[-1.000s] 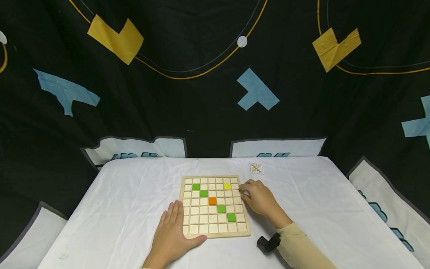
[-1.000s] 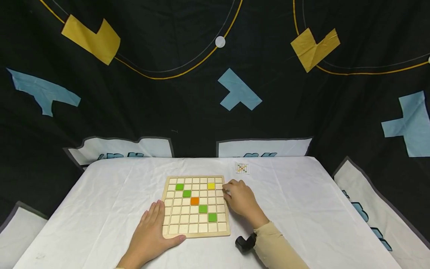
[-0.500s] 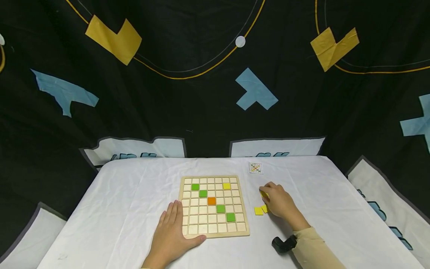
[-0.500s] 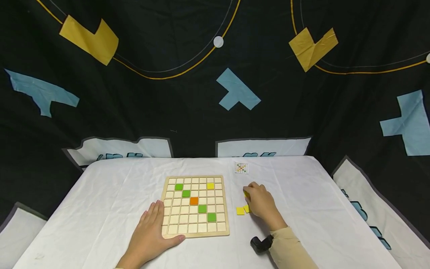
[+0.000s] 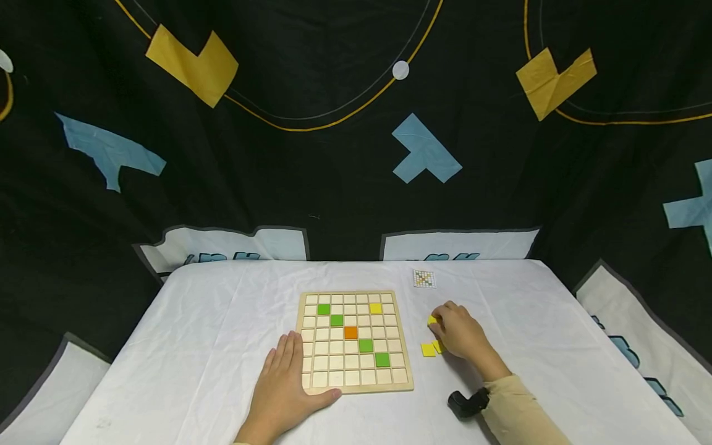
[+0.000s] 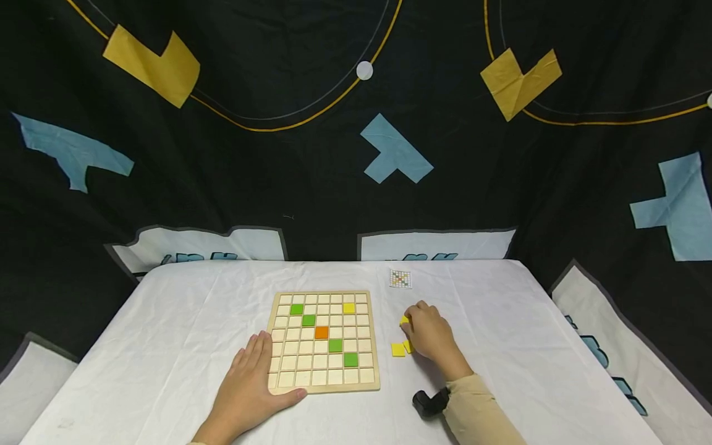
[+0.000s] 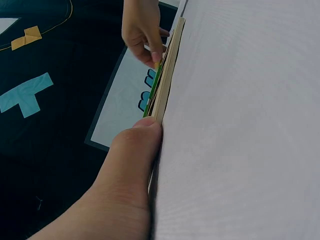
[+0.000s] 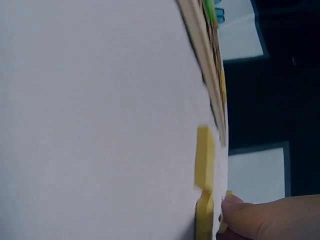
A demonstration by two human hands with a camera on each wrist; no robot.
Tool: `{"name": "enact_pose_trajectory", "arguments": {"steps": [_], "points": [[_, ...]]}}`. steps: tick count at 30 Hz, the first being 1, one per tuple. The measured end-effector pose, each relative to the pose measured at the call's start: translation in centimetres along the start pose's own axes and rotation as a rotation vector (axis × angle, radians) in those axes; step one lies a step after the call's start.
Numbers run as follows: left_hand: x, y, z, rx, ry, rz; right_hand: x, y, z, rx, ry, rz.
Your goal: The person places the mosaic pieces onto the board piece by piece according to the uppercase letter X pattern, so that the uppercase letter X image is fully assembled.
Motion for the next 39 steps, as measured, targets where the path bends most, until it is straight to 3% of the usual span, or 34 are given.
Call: {"name": "enact_pose_trajectory", "arguments": {"steps": [9,21,28,39], "points": [[0.0,0.0,0.0,0.001,-0.011,0.006,-1.0,-4.3,-0.3,-0.086,-0.015,0.086],[0.0,0.0,0.1,-0.001,-0.004,0.003,-2.0,-9.9,-1.6,-0.112,-0.008,0.281],[0.0,0.0,0.1,0.0,0.021,-0.008,-2.5,-11.2,-2.3,-0.082,0.021,0.329],[0.0,0.1,0.2,-0.009,0.016,-0.01,-2.8,-11.6,-3.0,-0.064,0.051,0.303]]}}
Point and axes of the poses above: each hand's wrist, its own x-axis away from the middle knuckle, its own z-axis out of the back of the hand, y = z × x, the point moved 2 cm from there along -x, towards the middle knuckle, and after that the axes turned 4 degrees about z, right-handed, at the moved point
